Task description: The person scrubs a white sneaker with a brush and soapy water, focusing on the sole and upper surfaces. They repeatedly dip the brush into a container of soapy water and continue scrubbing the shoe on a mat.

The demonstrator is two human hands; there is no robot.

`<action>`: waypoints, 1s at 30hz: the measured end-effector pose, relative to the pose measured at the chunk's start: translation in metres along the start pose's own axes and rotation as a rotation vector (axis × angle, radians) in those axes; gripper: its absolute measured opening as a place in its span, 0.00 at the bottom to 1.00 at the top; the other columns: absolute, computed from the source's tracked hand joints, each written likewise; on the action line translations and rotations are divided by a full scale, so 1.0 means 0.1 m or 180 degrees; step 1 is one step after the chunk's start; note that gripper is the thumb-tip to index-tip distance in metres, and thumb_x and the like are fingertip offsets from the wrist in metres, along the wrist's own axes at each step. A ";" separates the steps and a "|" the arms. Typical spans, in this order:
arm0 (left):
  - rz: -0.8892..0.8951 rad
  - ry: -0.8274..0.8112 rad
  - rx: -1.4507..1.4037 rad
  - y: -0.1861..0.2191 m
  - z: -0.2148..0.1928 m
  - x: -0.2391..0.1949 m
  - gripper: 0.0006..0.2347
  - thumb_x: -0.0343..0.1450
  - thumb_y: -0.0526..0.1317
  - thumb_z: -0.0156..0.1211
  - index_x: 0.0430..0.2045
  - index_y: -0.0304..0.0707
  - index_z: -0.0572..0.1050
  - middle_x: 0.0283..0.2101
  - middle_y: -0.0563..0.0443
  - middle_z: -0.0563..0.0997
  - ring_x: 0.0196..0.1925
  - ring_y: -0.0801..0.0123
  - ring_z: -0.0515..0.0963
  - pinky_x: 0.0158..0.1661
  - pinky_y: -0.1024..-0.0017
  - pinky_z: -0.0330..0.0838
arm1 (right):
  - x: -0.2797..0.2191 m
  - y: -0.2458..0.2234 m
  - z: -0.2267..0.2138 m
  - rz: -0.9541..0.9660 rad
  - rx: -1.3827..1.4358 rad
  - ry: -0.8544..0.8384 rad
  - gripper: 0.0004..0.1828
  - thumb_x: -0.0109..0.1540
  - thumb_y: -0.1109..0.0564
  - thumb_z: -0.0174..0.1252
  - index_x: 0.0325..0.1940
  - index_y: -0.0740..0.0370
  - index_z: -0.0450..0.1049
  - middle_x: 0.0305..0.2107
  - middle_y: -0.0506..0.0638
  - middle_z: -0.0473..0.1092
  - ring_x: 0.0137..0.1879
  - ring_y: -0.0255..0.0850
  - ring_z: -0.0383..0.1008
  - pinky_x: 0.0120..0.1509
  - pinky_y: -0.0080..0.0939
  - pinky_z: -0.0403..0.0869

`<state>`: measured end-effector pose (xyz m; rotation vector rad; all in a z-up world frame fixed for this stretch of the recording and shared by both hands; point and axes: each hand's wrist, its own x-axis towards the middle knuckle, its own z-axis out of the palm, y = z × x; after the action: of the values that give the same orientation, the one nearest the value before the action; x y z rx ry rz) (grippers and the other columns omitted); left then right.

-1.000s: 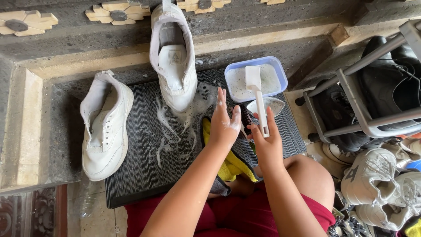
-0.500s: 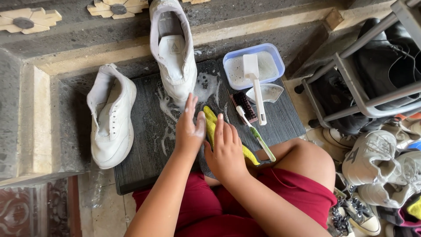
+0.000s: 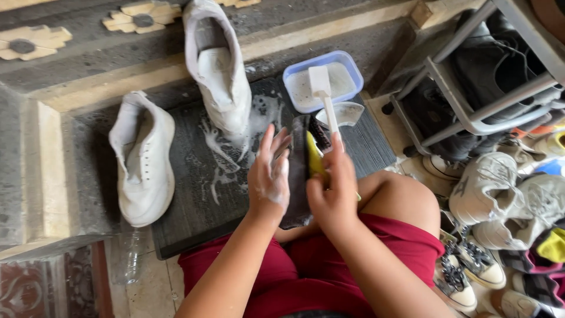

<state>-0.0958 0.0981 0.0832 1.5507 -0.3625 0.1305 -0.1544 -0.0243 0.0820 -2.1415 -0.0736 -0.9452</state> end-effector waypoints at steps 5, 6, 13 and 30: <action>0.0765 -0.0329 -0.0111 0.73 0.53 -0.07 0.28 0.75 0.47 0.38 0.67 0.24 0.57 0.61 0.30 0.73 0.59 0.46 0.78 0.54 0.58 0.80 | 0.29 -0.34 -1.07 0.0678 -0.0224 0.1040 0.38 0.51 0.70 0.45 0.67 0.64 0.72 0.34 0.50 0.67 0.48 0.41 0.67 0.61 0.35 0.67; 0.0755 -0.0321 -0.0120 0.72 0.64 -0.07 0.28 0.75 0.47 0.38 0.67 0.24 0.57 0.61 0.30 0.73 0.59 0.46 0.78 0.54 0.58 0.80 | 0.31 -0.28 -1.20 0.0678 -0.0232 0.1027 0.38 0.51 0.70 0.45 0.67 0.64 0.72 0.34 0.50 0.67 0.48 0.41 0.67 0.61 0.35 0.67; 0.0941 -0.0612 -0.0010 0.33 1.37 -0.15 0.26 0.76 0.41 0.44 0.68 0.23 0.52 0.64 0.26 0.69 0.65 0.42 0.73 0.64 0.54 0.70 | 0.41 0.65 -1.38 0.0568 0.0372 0.1515 0.27 0.54 0.72 0.42 0.57 0.62 0.67 0.35 0.50 0.59 0.40 0.38 0.61 0.49 0.34 0.63; 0.0662 -0.0432 0.0556 -0.34 1.44 0.06 0.28 0.74 0.32 0.49 0.69 0.24 0.47 0.62 0.26 0.69 0.61 0.38 0.74 0.56 0.54 0.76 | -0.15 1.65 -0.51 0.0075 -0.2752 -0.1370 0.31 0.61 0.60 0.52 0.71 0.59 0.67 0.72 0.55 0.59 0.79 0.53 0.51 0.74 0.49 0.59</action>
<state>-0.1006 -0.0460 0.0494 1.6963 -0.6339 0.2242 -0.1404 -0.1700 -0.0108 -3.1086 0.1828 -0.5132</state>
